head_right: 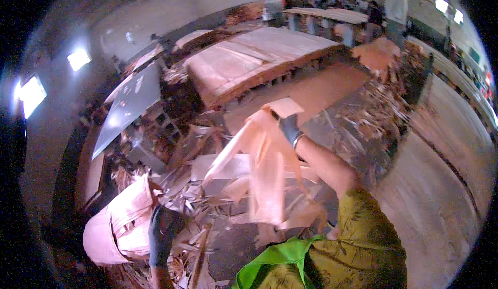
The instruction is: The person uses a utility knife to trim and cut large sheets of wood veneer, applying tape to secure sections and moving the thin wood strips by hand.
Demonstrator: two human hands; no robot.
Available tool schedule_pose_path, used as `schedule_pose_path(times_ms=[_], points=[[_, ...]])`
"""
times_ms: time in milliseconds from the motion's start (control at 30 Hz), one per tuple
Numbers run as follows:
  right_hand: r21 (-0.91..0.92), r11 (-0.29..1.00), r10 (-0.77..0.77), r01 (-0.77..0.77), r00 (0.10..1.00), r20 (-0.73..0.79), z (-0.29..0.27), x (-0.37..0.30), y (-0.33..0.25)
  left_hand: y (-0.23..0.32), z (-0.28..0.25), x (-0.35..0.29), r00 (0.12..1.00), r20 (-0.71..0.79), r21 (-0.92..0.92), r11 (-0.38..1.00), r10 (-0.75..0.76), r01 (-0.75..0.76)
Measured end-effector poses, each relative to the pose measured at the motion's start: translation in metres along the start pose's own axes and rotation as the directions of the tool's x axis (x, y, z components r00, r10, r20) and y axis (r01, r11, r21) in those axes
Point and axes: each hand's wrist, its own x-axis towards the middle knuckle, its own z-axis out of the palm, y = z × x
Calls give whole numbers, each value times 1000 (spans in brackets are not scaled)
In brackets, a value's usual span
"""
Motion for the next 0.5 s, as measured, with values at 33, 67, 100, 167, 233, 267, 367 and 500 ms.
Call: schedule_pose_path(times_ms=[33,67,100,167,233,267,367,500], points=[[-87,996,-22,16,997,-78,11,33,20,-43,-19,-18,989,-40,-8,990,-140,140],[-204,979,-49,14,984,-171,15,65,41,-80,-33,-38,958,-80,-3,961,-276,277],[-313,950,-77,-10,961,-266,20,94,65,-113,-47,-61,906,-115,2,912,-407,410],[-401,912,-98,-87,903,-418,29,147,107,-156,-62,-98,801,-179,-53,818,-572,572],[-345,935,-121,-81,842,-525,14,201,130,-188,-57,-120,731,-199,-181,758,-652,626],[-548,831,-168,-100,894,-417,38,208,144,-193,-65,-137,689,-223,-205,724,-689,658],[-864,502,-126,-38,985,-117,103,215,171,-193,-73,-178,581,-268,-294,640,-768,710],[-945,326,283,-16,956,81,183,210,212,-180,-69,-221,478,-300,-411,564,-826,716]])
